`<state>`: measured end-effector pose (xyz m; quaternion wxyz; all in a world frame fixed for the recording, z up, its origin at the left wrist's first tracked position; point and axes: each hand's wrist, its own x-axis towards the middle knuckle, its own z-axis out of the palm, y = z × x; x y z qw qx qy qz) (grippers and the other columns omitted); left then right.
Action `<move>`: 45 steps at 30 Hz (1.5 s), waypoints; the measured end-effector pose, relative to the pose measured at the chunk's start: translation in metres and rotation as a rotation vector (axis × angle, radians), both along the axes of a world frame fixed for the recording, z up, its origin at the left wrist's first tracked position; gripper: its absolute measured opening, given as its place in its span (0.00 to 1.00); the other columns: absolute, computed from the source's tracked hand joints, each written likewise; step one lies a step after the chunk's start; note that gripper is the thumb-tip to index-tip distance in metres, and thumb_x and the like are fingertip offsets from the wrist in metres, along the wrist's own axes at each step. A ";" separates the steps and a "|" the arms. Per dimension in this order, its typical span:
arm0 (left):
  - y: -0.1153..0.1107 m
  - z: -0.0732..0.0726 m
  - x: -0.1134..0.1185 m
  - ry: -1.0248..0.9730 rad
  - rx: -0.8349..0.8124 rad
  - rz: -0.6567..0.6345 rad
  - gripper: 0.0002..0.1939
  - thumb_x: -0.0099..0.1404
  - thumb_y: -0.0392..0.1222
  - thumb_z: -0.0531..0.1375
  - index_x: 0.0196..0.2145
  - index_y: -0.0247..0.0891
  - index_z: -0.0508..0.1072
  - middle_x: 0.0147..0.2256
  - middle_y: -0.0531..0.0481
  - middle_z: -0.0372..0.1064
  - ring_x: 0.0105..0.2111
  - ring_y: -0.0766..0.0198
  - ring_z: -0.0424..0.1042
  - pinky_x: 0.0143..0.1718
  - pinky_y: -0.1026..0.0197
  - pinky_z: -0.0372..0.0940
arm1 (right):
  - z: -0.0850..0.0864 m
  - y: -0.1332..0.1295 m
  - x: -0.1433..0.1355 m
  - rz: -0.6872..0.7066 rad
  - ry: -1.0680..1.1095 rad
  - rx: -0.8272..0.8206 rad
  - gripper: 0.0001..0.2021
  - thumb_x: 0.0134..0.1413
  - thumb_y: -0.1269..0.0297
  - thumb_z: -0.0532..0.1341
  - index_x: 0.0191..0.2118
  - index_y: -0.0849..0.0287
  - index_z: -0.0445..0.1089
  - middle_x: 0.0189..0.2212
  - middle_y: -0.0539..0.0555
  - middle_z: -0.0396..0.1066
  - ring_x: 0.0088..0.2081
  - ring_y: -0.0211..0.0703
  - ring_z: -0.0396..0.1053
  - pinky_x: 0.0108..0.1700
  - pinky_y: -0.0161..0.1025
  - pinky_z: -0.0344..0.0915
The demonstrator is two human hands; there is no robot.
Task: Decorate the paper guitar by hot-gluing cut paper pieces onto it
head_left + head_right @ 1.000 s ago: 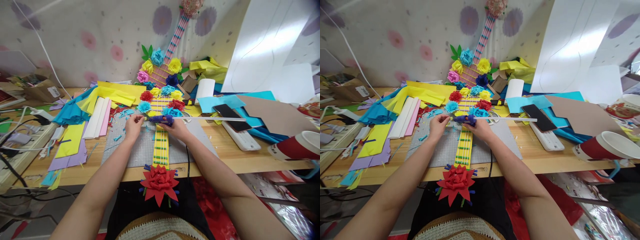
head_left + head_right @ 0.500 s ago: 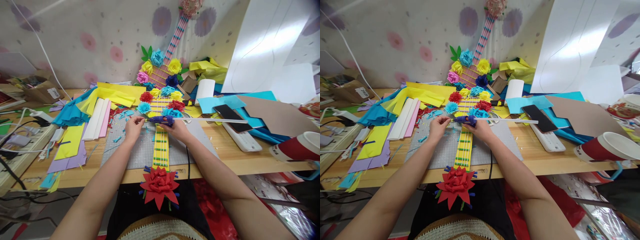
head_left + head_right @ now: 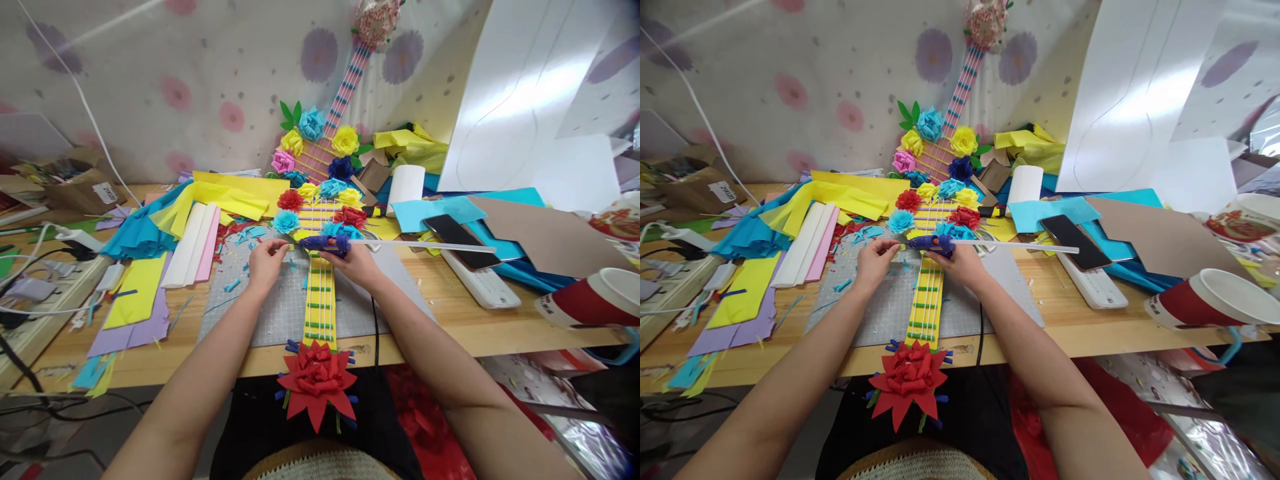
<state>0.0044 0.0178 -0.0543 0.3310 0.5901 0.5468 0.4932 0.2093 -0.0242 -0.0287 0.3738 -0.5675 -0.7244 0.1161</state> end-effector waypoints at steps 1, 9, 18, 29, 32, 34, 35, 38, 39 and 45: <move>0.000 0.000 0.000 -0.016 0.001 -0.005 0.07 0.53 0.44 0.62 0.27 0.38 0.76 0.23 0.51 0.72 0.23 0.66 0.66 0.30 0.62 0.61 | 0.000 0.000 0.001 0.007 0.023 -0.014 0.16 0.50 0.50 0.60 0.33 0.59 0.73 0.30 0.55 0.75 0.33 0.48 0.70 0.35 0.40 0.64; -0.005 0.010 0.006 -0.362 -0.147 -0.058 0.13 0.47 0.43 0.65 0.31 0.37 0.72 0.26 0.51 0.73 0.27 0.67 0.70 0.30 0.64 0.62 | 0.003 -0.005 0.023 -0.053 0.368 -0.191 0.18 0.43 0.46 0.62 0.25 0.59 0.71 0.21 0.53 0.70 0.24 0.42 0.67 0.27 0.38 0.62; -0.004 0.011 0.007 -0.374 -0.191 0.027 0.16 0.46 0.40 0.64 0.28 0.40 0.60 0.19 0.61 0.61 0.18 0.73 0.59 0.22 0.67 0.54 | 0.018 -0.010 0.021 -0.108 0.601 -0.179 0.21 0.41 0.43 0.62 0.21 0.60 0.69 0.11 0.46 0.57 0.15 0.32 0.53 0.19 0.35 0.54; -0.007 0.009 0.010 -0.318 -0.141 -0.048 0.08 0.46 0.36 0.59 0.23 0.39 0.61 0.18 0.60 0.57 0.19 0.73 0.56 0.22 0.68 0.51 | 0.012 -0.006 0.021 -0.152 0.684 -0.104 0.20 0.42 0.45 0.63 0.19 0.59 0.68 0.12 0.46 0.59 0.15 0.31 0.54 0.20 0.34 0.54; -0.007 0.007 0.010 -0.279 -0.127 -0.064 0.08 0.45 0.37 0.60 0.23 0.38 0.63 0.19 0.59 0.58 0.20 0.73 0.57 0.22 0.68 0.52 | 0.011 -0.003 0.020 -0.184 0.722 -0.109 0.21 0.41 0.44 0.63 0.19 0.60 0.68 0.11 0.46 0.59 0.15 0.32 0.54 0.20 0.34 0.54; -0.007 0.006 0.011 -0.254 -0.123 -0.066 0.08 0.45 0.38 0.61 0.23 0.38 0.63 0.19 0.58 0.60 0.19 0.73 0.57 0.22 0.68 0.52 | 0.009 -0.001 0.020 -0.198 0.741 -0.099 0.21 0.40 0.44 0.63 0.19 0.60 0.68 0.11 0.46 0.58 0.15 0.32 0.54 0.20 0.34 0.54; -0.007 0.006 0.012 -0.242 -0.120 -0.066 0.08 0.45 0.39 0.61 0.23 0.38 0.64 0.19 0.58 0.60 0.19 0.72 0.57 0.22 0.68 0.52 | 0.008 -0.001 0.021 -0.201 0.747 -0.092 0.21 0.40 0.44 0.63 0.19 0.59 0.68 0.11 0.46 0.58 0.15 0.32 0.54 0.20 0.34 0.55; -0.008 0.005 0.014 -0.219 -0.115 -0.074 0.06 0.45 0.39 0.60 0.23 0.38 0.66 0.19 0.58 0.60 0.19 0.72 0.59 0.22 0.67 0.53 | 0.007 0.000 0.022 -0.200 0.755 -0.086 0.20 0.41 0.45 0.63 0.19 0.59 0.68 0.12 0.46 0.59 0.16 0.32 0.55 0.21 0.35 0.55; -0.008 0.005 0.015 -0.213 -0.116 -0.078 0.05 0.45 0.39 0.59 0.23 0.38 0.66 0.19 0.58 0.61 0.19 0.72 0.59 0.22 0.67 0.54 | 0.007 0.000 0.022 -0.201 0.754 -0.088 0.19 0.41 0.46 0.63 0.19 0.59 0.68 0.12 0.47 0.59 0.16 0.32 0.55 0.21 0.35 0.55; -0.009 0.006 0.014 -0.210 -0.135 -0.081 0.05 0.43 0.38 0.60 0.23 0.37 0.70 0.21 0.55 0.65 0.21 0.71 0.61 0.22 0.67 0.55 | 0.007 -0.001 0.023 -0.214 0.728 -0.091 0.18 0.42 0.48 0.63 0.19 0.58 0.69 0.13 0.47 0.61 0.17 0.33 0.57 0.22 0.35 0.57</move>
